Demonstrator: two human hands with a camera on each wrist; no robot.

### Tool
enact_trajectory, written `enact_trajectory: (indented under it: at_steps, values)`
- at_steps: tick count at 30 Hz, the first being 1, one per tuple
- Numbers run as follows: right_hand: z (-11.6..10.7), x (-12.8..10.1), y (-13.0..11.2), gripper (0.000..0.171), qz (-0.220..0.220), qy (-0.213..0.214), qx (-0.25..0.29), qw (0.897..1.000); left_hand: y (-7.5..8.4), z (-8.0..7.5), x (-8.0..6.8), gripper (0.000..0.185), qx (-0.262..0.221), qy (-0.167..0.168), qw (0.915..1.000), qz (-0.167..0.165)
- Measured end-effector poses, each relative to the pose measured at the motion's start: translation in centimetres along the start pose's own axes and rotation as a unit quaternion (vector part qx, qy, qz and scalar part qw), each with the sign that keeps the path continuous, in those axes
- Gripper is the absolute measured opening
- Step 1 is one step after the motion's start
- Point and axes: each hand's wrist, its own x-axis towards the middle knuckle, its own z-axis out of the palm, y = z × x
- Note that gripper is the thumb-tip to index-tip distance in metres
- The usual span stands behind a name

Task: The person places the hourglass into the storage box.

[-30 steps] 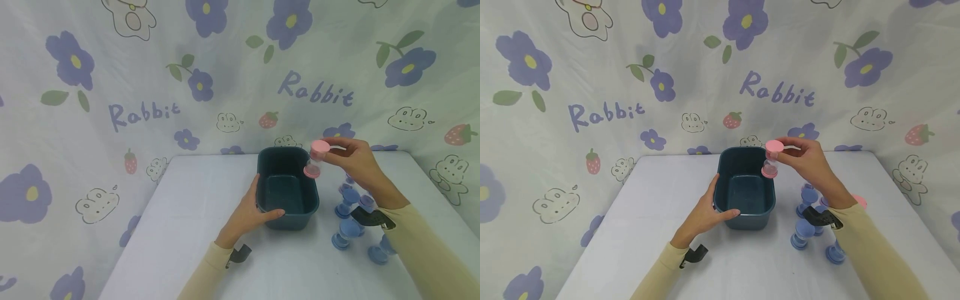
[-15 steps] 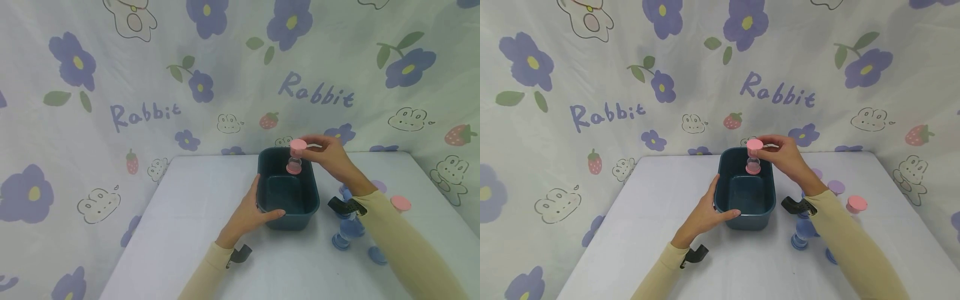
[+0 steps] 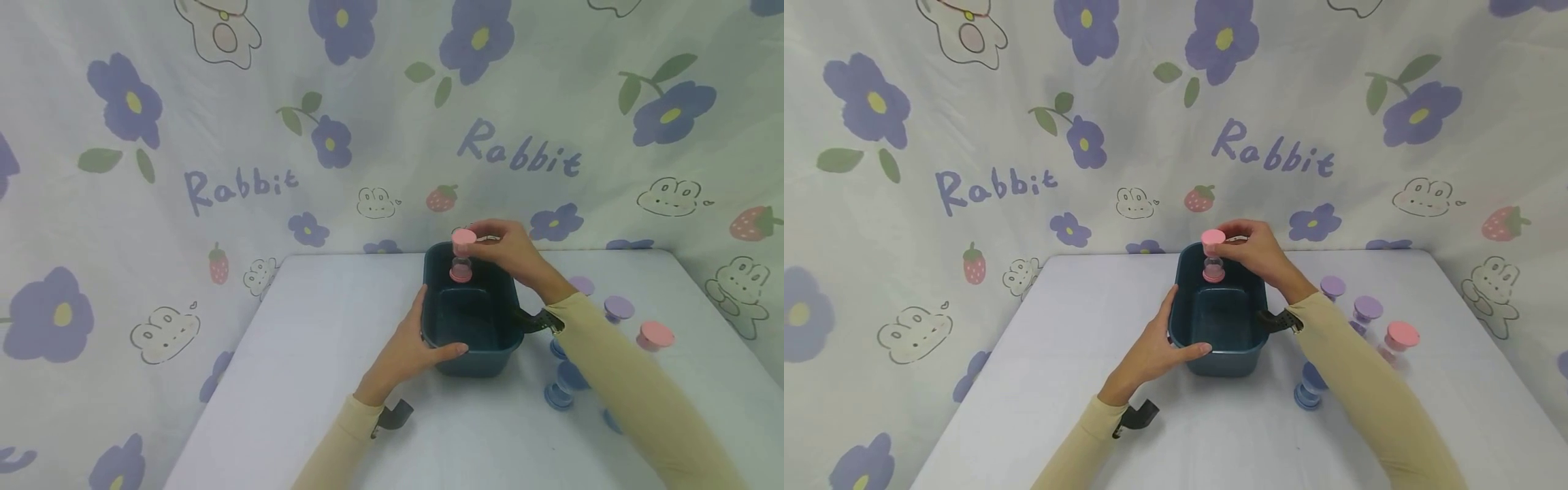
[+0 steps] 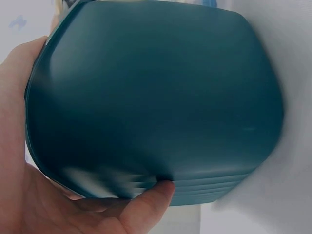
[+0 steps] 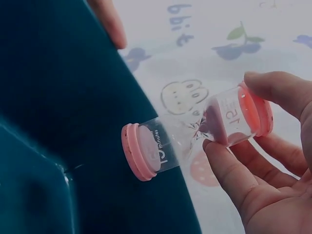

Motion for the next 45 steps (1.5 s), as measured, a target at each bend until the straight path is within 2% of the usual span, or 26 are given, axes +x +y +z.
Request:
enact_trajectory:
  at_steps: [8, 14, 18, 24, 29, 38, 45]
  values:
    - [1.1, 1.6, 0.8, 0.049, 0.011, -0.016, -0.035, 0.999, -0.2, -0.1, 0.1, 0.125, -0.011, -0.003, 0.9998, 0.015]
    - [1.9, 2.5, 1.4, 0.043, 0.009, -0.015, -0.074, 0.997, 0.0, -0.2, -0.1, 0.125, -0.006, -0.005, 0.9999, 0.007]
    - [2.3, 2.7, 1.5, 0.045, 0.018, -0.019, -0.103, 0.994, 0.0, -0.2, -0.1, 0.125, 0.0, -0.005, 1.0, -0.001]
    - [2.7, 3.2, 1.7, 0.052, 0.039, -0.047, -0.14, 0.988, -0.1, -0.1, 0.0, 0.123, 0.0, -0.006, 0.9999, 0.011]
    - [3.0, 3.7, 2.3, 0.046, 0.039, -0.069, -0.169, 0.982, -0.2, -0.2, 0.1, 0.121, -0.01, -0.006, 0.9994, 0.031]
    - [3.4, 4.2, 2.9, 0.043, 0.056, -0.086, -0.214, 0.971, -0.2, -0.2, 0.1, 0.123, -0.007, -0.007, 0.9994, 0.033]
    - [3.9, 4.2, 3.2, 0.042, 0.04, -0.1, -0.236, 0.966, -0.3, -0.1, 0.1, 0.122, -0.005, 0.001, 0.9994, 0.033]
